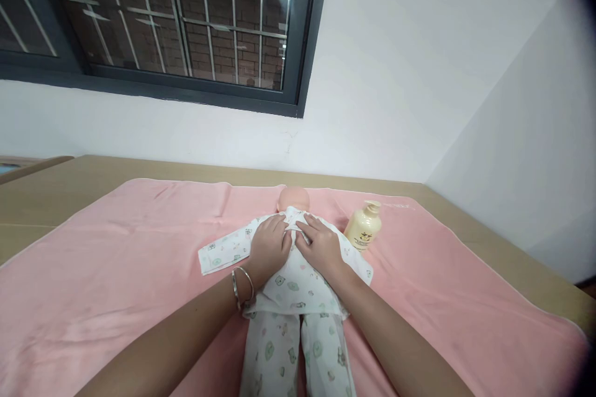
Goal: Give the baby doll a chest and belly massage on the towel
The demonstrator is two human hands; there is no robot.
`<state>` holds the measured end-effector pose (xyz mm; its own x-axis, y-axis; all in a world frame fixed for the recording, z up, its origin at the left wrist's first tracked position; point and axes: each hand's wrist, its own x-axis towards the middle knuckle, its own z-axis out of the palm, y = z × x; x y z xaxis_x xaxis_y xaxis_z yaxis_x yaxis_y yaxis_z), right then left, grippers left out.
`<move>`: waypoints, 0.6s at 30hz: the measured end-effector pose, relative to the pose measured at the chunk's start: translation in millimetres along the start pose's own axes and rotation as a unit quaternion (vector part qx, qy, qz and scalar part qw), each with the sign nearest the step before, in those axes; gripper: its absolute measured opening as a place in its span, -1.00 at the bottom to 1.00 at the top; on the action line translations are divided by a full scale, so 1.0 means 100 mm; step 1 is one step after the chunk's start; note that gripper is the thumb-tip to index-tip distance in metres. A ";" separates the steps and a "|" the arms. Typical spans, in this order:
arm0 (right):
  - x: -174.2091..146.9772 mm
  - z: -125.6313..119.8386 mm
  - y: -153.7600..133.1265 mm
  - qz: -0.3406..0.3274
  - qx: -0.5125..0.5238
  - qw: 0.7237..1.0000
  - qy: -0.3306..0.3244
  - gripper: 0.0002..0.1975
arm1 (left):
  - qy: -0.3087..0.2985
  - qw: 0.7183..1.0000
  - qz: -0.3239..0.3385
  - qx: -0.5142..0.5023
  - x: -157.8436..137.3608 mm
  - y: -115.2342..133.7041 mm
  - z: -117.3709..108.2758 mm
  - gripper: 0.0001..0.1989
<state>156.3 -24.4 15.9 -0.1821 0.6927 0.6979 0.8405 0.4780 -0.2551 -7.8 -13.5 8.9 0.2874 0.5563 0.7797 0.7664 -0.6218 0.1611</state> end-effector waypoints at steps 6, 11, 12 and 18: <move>0.00 -0.07 -0.08 0.057 -0.002 0.998 -0.008 -0.68 | 0.013 0.999 -0.034 0.004 -0.02 0.01 0.01 -0.84; 0.01 -0.10 -0.11 0.088 0.002 0.996 -0.026 -0.65 | 0.022 0.998 -0.055 0.017 -0.01 0.04 0.01 -0.82; 0.02 -0.11 -0.11 0.094 0.001 0.995 -0.032 -0.64 | 0.022 0.998 -0.059 0.021 -0.01 0.04 0.00 -0.81; 0.02 -0.12 -0.13 0.112 -0.007 0.991 -0.068 -0.60 | -0.001 0.996 -0.079 0.029 0.00 0.07 -0.03 -0.77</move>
<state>151.3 -35.3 29.0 -0.0564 0.8480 0.5270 0.8747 0.2965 -0.3835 -3.6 -19.6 11.8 0.1618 0.6454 0.7465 0.8337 -0.4941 0.2465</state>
